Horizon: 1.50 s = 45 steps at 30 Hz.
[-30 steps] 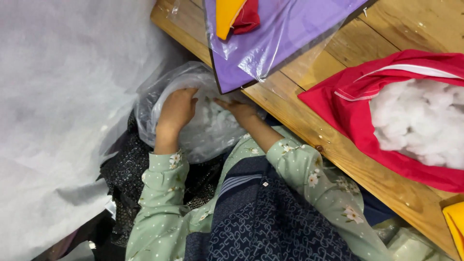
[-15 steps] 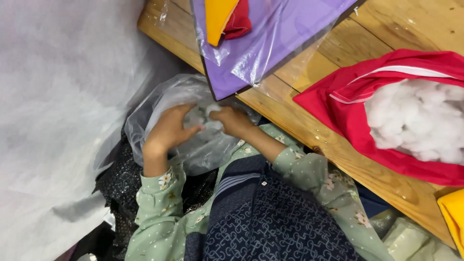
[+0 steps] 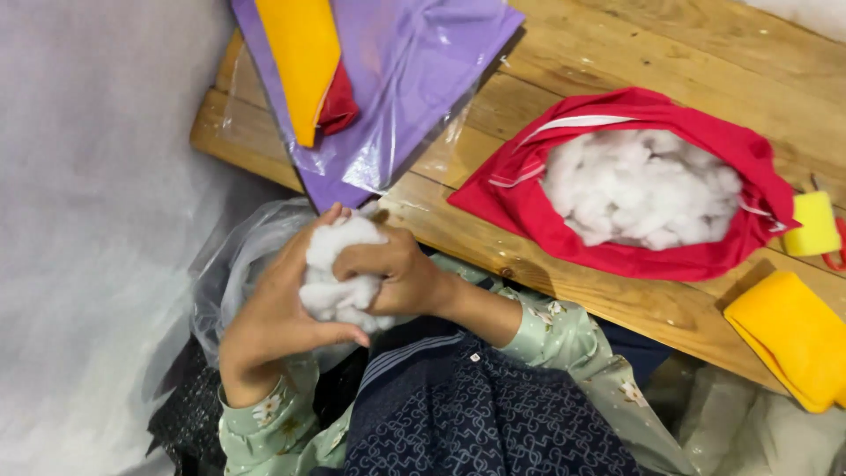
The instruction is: The person takes handfuls of white cotton-like filling from a plastic bag and stuffs them into a red fabric item, likely a pillow or cushion. They repeatedly press and arrange the filling inside the red item to distribute it evenly.
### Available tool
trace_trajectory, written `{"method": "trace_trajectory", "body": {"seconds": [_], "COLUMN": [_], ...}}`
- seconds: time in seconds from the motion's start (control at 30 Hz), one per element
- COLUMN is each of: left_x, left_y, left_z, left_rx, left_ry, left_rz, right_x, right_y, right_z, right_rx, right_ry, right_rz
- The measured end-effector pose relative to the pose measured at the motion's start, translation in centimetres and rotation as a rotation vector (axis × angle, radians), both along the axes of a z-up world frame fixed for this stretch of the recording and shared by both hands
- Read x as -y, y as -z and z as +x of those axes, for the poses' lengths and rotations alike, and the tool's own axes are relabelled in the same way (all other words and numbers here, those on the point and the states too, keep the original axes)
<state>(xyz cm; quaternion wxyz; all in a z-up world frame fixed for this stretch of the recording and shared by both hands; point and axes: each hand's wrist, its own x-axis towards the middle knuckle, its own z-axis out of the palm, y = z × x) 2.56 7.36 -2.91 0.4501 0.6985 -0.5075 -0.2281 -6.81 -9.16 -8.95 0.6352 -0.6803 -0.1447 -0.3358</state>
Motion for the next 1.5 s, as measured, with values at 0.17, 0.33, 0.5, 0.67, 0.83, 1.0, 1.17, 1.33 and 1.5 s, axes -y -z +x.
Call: {"method": "trace_trajectory", "body": {"seconds": [0.17,0.33,0.5,0.67,0.83,1.0,1.17,1.33,1.5], "left_x": [7.7,19.2,30.2,32.8,35.7,39.9,39.8,38.1,37.2], "left_y": [-2.1,-4.0,-0.1,7.0,8.7,10.8,10.9,11.3,9.0], "left_z": [-3.6,-6.2,-8.6,-9.6,-7.4,-6.1,-6.1,-5.4,-6.7], "left_rx": [0.051,0.215,0.142,0.448,0.567,0.497,0.32,0.207,0.168], "left_ry": [0.203,0.523,0.656,0.601,0.447,0.438,0.439,0.368,0.194], "left_rz": [-0.109,-0.227,-0.258,0.18,0.324,-0.01,-0.136,-0.182,-0.333], "right_x": [6.7,13.3,21.3,22.8,25.2,29.0,29.9,28.8,29.2], "right_y": [-4.6,-6.2,-2.8,1.6,1.4,2.1,5.8,1.9,1.3], "right_z": [-7.2,-14.0,-19.8,-20.1,-16.6,-15.1,-16.1,-16.9,-17.4], "right_rx": [0.107,0.165,-0.011,-0.294,-0.535,-0.809,-0.729,-0.572,-0.444], "right_ry": [0.244,0.698,0.913,1.021,0.993,0.966,0.982,0.876,0.798], "right_rz": [-0.195,-0.259,-0.399,-0.645,-0.67,-0.656,-0.55,-0.341,-0.434]}}
